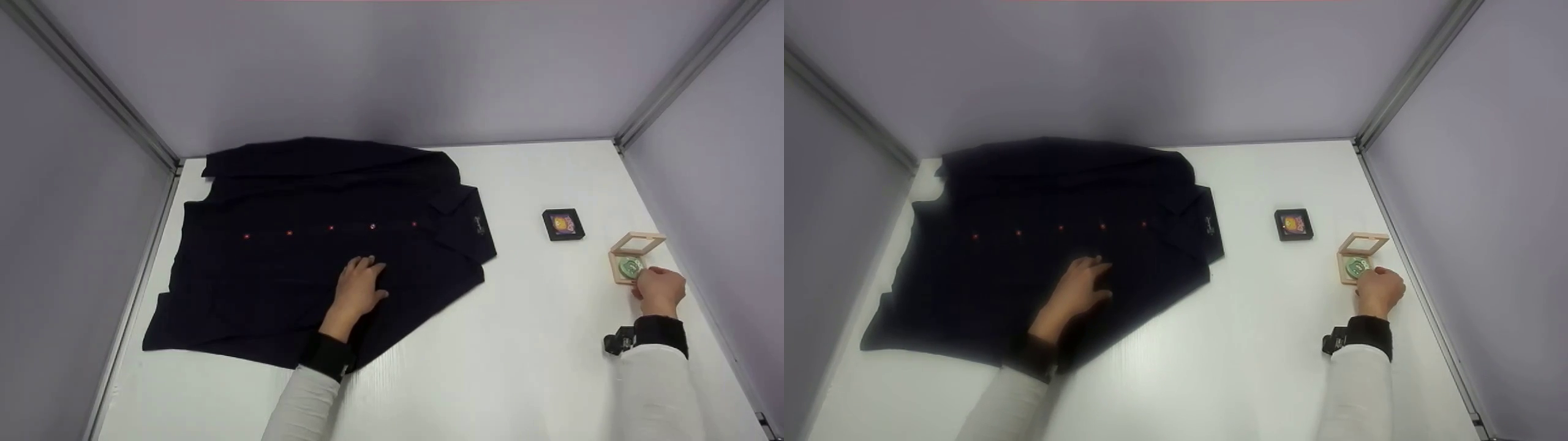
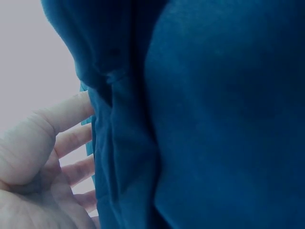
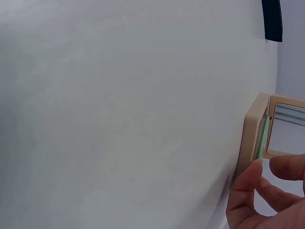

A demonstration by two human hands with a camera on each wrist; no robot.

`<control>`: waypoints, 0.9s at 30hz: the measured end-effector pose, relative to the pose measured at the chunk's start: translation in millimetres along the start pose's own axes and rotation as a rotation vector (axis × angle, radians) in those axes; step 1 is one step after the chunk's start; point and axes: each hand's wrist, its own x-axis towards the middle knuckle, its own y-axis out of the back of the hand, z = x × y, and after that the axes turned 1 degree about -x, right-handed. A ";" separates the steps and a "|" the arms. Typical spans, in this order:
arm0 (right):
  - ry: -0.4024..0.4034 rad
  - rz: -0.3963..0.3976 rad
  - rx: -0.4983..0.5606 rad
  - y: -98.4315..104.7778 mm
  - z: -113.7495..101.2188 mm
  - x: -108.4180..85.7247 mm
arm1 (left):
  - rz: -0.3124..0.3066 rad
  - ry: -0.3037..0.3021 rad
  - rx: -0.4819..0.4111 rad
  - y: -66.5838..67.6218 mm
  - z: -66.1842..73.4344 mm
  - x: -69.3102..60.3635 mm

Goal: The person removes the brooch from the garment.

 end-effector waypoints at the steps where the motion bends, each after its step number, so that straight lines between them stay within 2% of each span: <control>1: -0.007 -0.012 0.028 -0.7 0.0 -0.5 | 0.002 0.000 0.001 0.2 0.1 0.0; 4: 0.012 -0.038 0.021 -2.3 0.0 -2.5 | 0.004 -0.002 0.007 0.6 0.4 0.0; 7: 0.115 -0.018 -0.155 -2.2 -1.6 -6.1 | 0.004 -0.006 0.013 1.2 1.0 -0.1; 10: 0.222 0.049 -0.304 -3.0 -6.0 -8.5 | 0.005 -0.008 0.015 1.9 1.8 -0.2; 16: 0.310 0.081 -0.319 -6.1 -23.3 -7.1 | 0.001 0.005 0.015 2.9 3.2 -0.5; 23: 0.461 0.054 -0.485 -12.4 -42.1 -6.1 | -0.009 0.007 0.025 2.6 3.3 0.0; 27: 0.507 0.072 -0.511 -18.8 -45.7 -5.9 | -0.008 0.005 0.025 1.9 3.3 0.0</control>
